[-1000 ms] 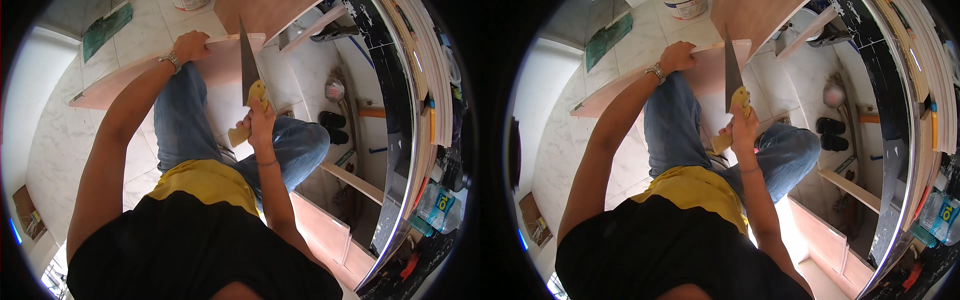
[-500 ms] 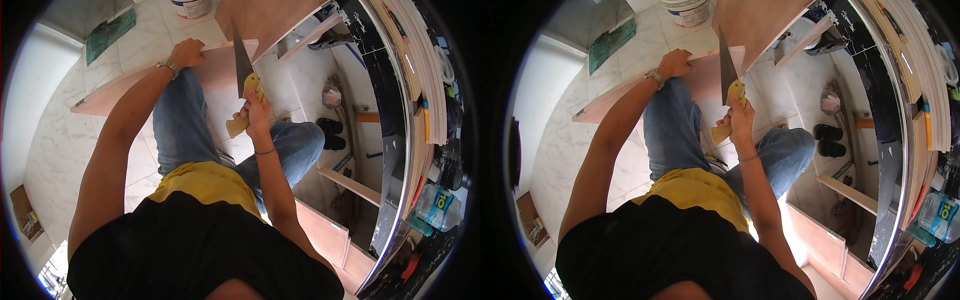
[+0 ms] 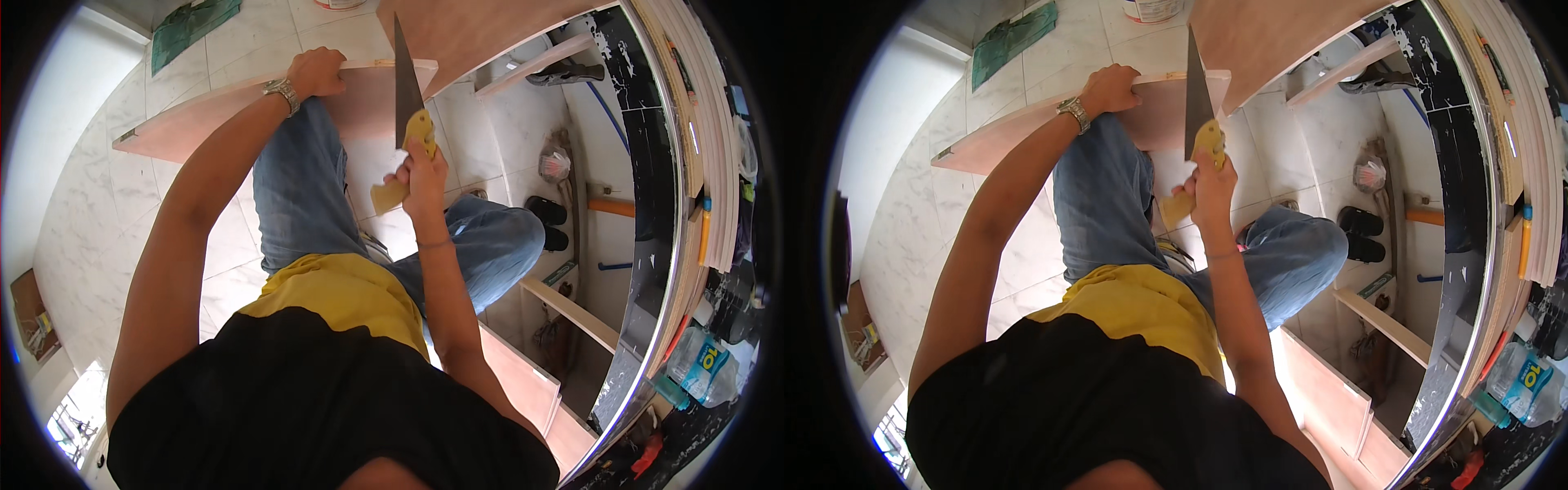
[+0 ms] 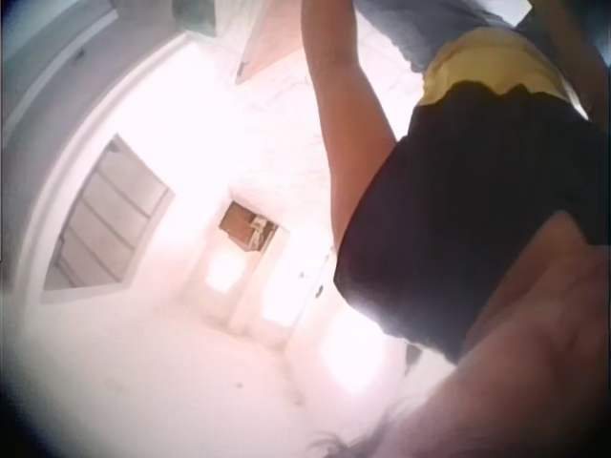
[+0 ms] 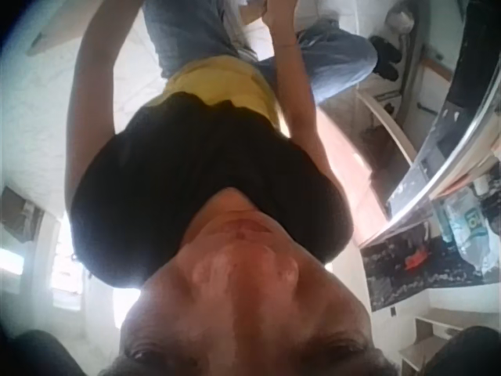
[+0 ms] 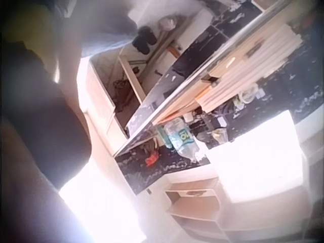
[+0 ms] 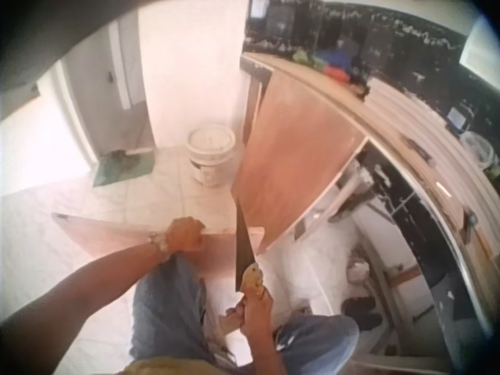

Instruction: The person saws a piece of wood using a hand saw while holding the wood steady by hand on a floor-level workspace.

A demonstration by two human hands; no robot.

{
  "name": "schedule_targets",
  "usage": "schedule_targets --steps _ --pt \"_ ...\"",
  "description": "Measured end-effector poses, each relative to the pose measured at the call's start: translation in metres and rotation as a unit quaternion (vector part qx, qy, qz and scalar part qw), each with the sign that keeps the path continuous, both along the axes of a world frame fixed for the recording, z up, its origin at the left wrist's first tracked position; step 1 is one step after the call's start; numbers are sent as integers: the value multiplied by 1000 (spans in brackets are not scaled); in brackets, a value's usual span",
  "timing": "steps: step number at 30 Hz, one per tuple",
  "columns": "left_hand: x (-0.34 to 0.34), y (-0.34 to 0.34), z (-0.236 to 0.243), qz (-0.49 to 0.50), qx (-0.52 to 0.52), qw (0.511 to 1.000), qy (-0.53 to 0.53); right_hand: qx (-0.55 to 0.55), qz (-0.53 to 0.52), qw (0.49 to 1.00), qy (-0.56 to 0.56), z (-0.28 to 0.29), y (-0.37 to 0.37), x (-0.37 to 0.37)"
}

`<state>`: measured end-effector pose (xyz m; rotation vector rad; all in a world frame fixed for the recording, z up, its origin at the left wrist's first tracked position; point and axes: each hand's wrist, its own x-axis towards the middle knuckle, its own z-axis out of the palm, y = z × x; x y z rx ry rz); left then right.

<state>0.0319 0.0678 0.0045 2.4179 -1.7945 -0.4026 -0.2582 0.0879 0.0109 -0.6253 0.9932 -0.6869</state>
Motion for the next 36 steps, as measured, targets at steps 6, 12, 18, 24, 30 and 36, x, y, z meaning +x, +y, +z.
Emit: schedule_targets --steps 6,12,18,24,30,36 --pt "7 -3 -4 33 0 999 7 20 -2 999 26 5 9 -4" --pt "4 6 2 21 7 1000 0 46 -3 998 45 18 37 -8" --pt "1 -6 2 15 6 1000 -10 -12 -60 998 -32 -3 -37 72" --pt "1 1 -9 39 -25 999 -25 14 -14 1000 16 1 13 6" --pt "-3 2 5 31 42 998 -19 73 17 995 60 46 79 -76" --pt "-8 -6 8 40 36 998 -24 29 20 999 20 19 33 -31"
